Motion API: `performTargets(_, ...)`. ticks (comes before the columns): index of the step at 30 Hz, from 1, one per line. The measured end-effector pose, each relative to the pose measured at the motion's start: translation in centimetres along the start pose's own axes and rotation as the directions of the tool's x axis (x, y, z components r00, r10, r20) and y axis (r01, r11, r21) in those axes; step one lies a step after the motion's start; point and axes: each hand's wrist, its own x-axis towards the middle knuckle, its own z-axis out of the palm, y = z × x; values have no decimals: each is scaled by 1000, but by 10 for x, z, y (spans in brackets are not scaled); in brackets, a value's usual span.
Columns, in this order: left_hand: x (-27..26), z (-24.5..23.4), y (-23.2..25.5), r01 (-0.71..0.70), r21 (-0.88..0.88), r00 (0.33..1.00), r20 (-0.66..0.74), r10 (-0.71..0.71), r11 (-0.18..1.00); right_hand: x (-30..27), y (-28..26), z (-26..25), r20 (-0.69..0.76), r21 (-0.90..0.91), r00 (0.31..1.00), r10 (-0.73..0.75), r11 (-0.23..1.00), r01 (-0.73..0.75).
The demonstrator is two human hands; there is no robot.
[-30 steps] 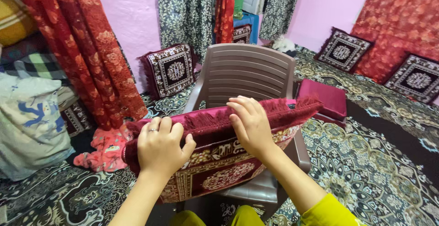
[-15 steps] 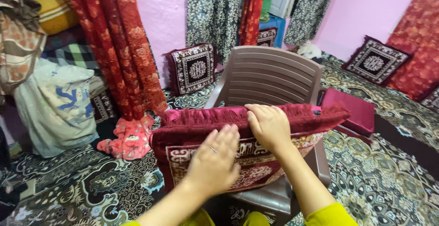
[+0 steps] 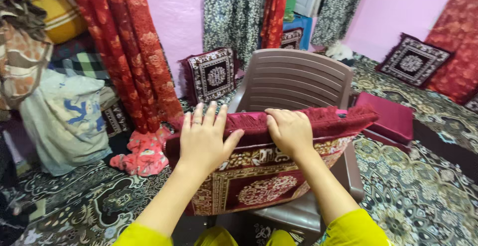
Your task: The person smooths a magenta cushion on a plastic chair, then flips it to reveal a patterned side and continues to pat and adjust it. The cushion is handled by hand throughout the clip.
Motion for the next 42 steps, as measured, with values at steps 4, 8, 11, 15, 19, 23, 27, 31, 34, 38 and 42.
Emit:
performTargets(4, 13, 16, 5, 128, 62, 945, 296, -140, 990, 3, -7, -17, 77, 1, 994, 79, 997, -79)
performTargets(8, 6, 16, -2, 21, 117, 976, 212, -46, 993, -31, -37, -21, -224, 114, 947, -231, 959, 261)
performTargets(11, 3, 16, -6, -34, 154, 983, 184, 5, 987, -52, -45, -4, -116, -1, 931, -346, 937, 348)
performTargets(15, 3, 14, -12, -77, 96, 983, 175, 59, 992, -60, 19, 16, -53, -63, 967, -247, 968, 244)
performTargets(19, 7, 20, -12, -91, 87, 976, 206, 71, 992, -76, 130, -2, -302, -317, 953, 1, 943, -101)
performTargets(23, 11, 31, -16, -94, 96, 973, 220, 71, 991, -88, 179, -18, -330, -98, 807, 489, 833, -545)
performTargets(27, 15, 37, -22, -91, 119, 964, 260, 57, 989, -95, 150, 5, -237, -92, 959, 156, 979, -182)
performTargets(31, 16, 40, -23, -96, 80, 969, 236, 75, 992, -107, 121, 37, 37, -138, 972, -231, 962, 234)
performTargets(34, 14, 39, -21, -95, 72, 973, 219, 77, 993, -99, 142, 46, -168, -169, 984, 66, 981, -95)
performTargets(38, 23, 43, -8, -63, 111, 974, 223, 37, 992, -84, 133, 48, -430, 126, 773, 466, 879, -460)
performTargets(42, 22, 46, -4, -55, 141, 981, 194, 27, 988, -59, 21, 79, -251, -60, 941, 228, 966, -250)
